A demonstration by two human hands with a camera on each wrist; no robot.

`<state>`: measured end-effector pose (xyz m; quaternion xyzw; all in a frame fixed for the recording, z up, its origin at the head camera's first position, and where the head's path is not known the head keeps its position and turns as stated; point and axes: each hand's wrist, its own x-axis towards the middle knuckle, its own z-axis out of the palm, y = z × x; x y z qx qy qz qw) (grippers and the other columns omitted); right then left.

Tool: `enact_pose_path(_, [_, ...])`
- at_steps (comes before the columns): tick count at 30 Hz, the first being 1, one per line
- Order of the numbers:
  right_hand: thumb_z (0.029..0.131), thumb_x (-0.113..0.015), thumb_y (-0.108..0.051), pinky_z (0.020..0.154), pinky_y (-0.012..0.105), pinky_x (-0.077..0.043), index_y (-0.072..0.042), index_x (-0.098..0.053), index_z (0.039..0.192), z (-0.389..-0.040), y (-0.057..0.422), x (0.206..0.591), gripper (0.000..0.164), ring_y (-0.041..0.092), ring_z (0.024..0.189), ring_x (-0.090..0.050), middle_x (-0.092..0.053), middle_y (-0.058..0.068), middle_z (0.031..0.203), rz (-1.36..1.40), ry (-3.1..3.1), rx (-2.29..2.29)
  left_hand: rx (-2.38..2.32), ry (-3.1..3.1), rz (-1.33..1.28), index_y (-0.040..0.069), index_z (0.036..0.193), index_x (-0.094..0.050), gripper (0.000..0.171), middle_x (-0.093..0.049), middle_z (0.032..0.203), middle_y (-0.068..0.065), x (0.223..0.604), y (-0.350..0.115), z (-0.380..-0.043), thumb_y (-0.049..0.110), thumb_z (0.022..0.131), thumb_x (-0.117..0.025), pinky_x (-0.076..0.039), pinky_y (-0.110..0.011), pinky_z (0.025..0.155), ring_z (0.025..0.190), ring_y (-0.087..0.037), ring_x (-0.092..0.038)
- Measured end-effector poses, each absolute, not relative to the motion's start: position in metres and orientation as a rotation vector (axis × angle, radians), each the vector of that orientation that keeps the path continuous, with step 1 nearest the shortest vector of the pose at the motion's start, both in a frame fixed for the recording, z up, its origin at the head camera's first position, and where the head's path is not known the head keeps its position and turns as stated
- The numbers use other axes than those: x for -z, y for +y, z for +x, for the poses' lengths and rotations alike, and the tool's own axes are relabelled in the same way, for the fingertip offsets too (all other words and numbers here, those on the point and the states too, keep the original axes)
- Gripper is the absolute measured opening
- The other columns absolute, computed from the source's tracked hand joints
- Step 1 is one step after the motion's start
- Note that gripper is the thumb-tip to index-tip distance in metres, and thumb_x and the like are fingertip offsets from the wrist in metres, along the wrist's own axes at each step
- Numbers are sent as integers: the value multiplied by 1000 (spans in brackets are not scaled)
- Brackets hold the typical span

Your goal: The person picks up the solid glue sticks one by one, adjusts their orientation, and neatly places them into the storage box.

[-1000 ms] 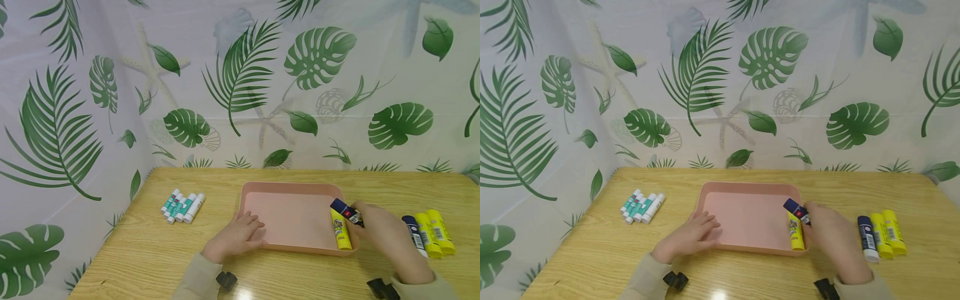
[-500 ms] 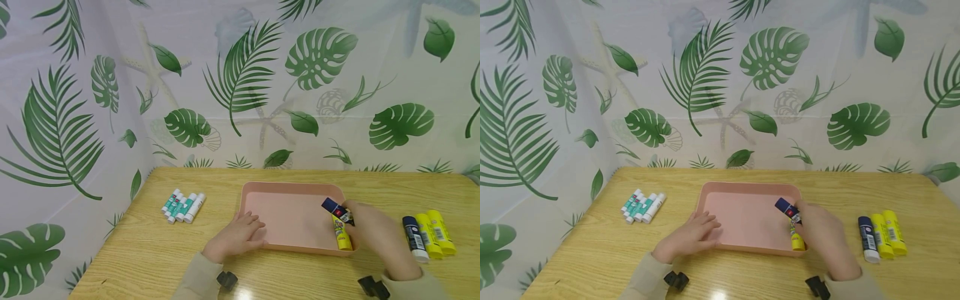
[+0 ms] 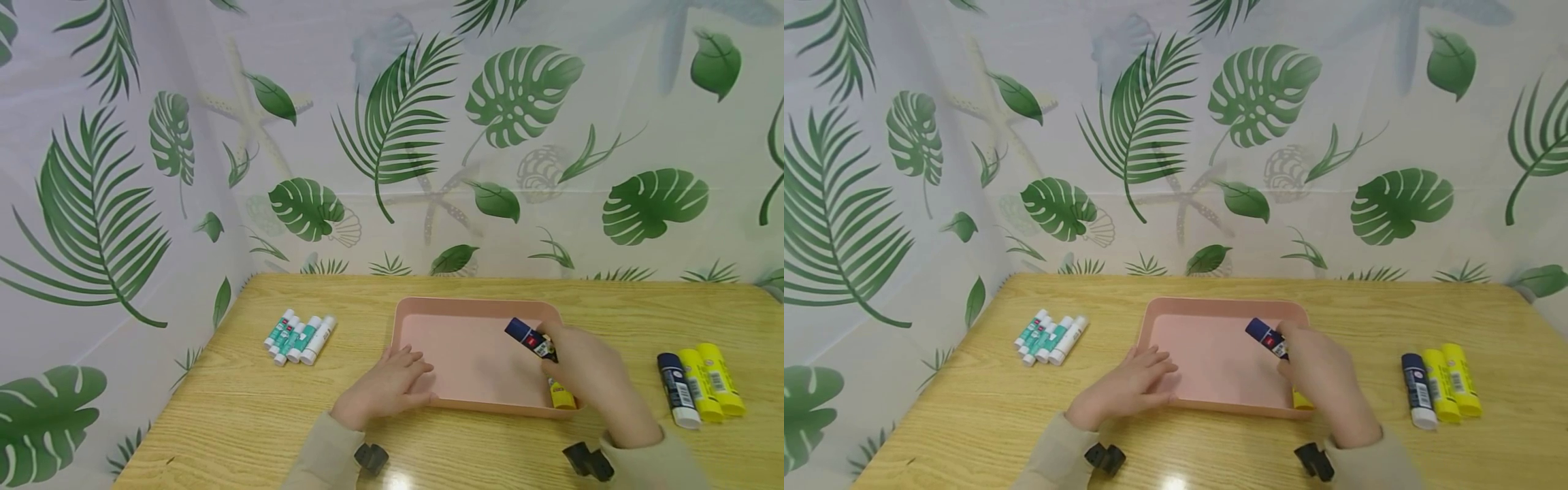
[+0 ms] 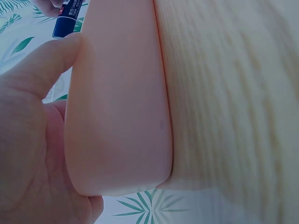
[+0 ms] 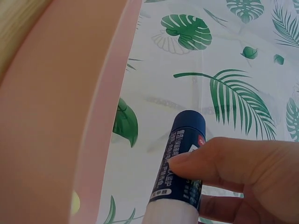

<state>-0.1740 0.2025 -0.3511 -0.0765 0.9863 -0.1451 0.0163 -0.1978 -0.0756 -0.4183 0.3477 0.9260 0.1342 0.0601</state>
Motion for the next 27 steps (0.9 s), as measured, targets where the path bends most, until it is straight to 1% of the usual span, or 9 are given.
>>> enact_pose_path(3, [75,-65,-10,44,30,-39,2,-48,115,-174,201,351,45,18,61,-50,-60,14,85,-236,3053,465,-416,2797,1047,12,123,-51,50,-41,133,-10,418,-76,-198,47,88,-46,-13,-50,102,129,-26,-24])
enact_pose_path(8, [75,-66,-9,45,31,-40,2,-48,115,-175,199,353,46,18,62,-51,-60,14,84,-229,3058,488,-414,2796,1042,12,123,-51,51,-40,134,-10,417,-76,-198,49,88,-45,-13,-49,103,129,-26,-23])
enact_pose_path(19, [74,-67,-9,45,29,-40,5,-47,110,-177,199,360,42,17,60,-50,-57,10,76,-244,3071,571,-393,2806,1044,13,123,-51,51,-40,134,-10,417,-76,-197,48,87,-46,-14,-49,103,129,-26,-24])
enact_pose_path(27, [75,-67,-10,47,28,-41,7,-48,109,-180,197,368,43,17,60,-50,-58,10,77,-197,3024,589,-397,2802,1041,12,123,-51,50,-40,134,-10,416,-76,-196,47,88,-46,-14,-49,103,129,-26,-23])
